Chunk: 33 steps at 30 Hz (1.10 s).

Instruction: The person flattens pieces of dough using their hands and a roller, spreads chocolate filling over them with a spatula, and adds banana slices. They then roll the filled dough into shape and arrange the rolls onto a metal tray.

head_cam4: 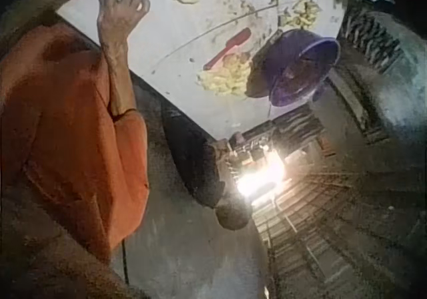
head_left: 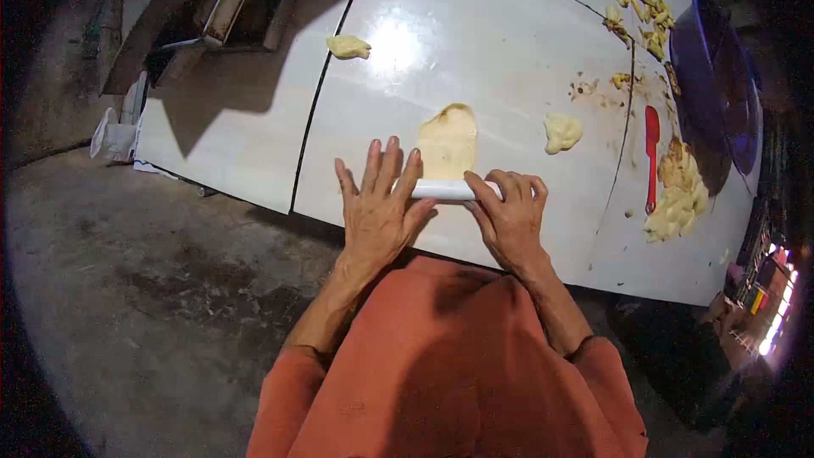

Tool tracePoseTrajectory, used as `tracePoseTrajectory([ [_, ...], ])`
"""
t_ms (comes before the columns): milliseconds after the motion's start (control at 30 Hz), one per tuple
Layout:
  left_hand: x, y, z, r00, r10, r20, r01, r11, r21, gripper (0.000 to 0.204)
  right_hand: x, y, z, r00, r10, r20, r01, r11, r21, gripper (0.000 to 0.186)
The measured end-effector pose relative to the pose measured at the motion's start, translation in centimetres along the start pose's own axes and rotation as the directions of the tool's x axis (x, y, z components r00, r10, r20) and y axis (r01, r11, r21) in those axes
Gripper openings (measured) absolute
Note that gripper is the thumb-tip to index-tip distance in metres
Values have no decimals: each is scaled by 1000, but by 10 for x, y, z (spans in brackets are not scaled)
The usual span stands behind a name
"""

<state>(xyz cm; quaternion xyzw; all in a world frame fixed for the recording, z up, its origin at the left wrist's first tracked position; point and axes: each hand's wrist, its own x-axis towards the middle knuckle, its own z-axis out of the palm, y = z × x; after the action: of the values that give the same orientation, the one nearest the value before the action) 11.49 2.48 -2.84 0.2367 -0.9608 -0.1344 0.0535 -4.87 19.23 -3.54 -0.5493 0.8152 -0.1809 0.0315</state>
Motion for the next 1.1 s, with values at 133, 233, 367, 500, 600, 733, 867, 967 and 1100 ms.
tracePoseTrajectory([
  [133,20,7,-11,995,-23,-97,33,994,107,74,31,6,-27,999,-31,10,29,990,138,51],
  [233,46,-7,8,993,-87,-85,88,996,12,70,54,9,-4,997,61,44,-57,994,-98,56],
  [367,100,-24,13,983,-52,-176,62,997,54,61,94,22,10,977,212,-3,-207,947,-246,54],
  [500,159,-37,14,975,-93,-199,96,995,3,57,148,39,18,951,304,-47,-307,924,-230,56],
  [600,202,-47,17,945,-53,-324,84,993,85,61,187,62,19,935,298,-194,-345,892,-292,55],
  [733,252,-59,22,928,30,-372,51,977,205,57,216,91,10,957,111,-269,-167,967,-192,51],
  [867,249,-69,21,895,117,-430,-139,990,-20,55,175,46,-24,993,-13,-116,32,987,157,45],
  [967,214,-73,11,937,167,-308,-198,977,-74,50,141,53,-11,997,-43,69,39,997,64,41],
  [1100,196,-74,-7,950,226,-213,-254,960,-116,47,151,45,-34,999,-33,29,31,998,54,34],
])
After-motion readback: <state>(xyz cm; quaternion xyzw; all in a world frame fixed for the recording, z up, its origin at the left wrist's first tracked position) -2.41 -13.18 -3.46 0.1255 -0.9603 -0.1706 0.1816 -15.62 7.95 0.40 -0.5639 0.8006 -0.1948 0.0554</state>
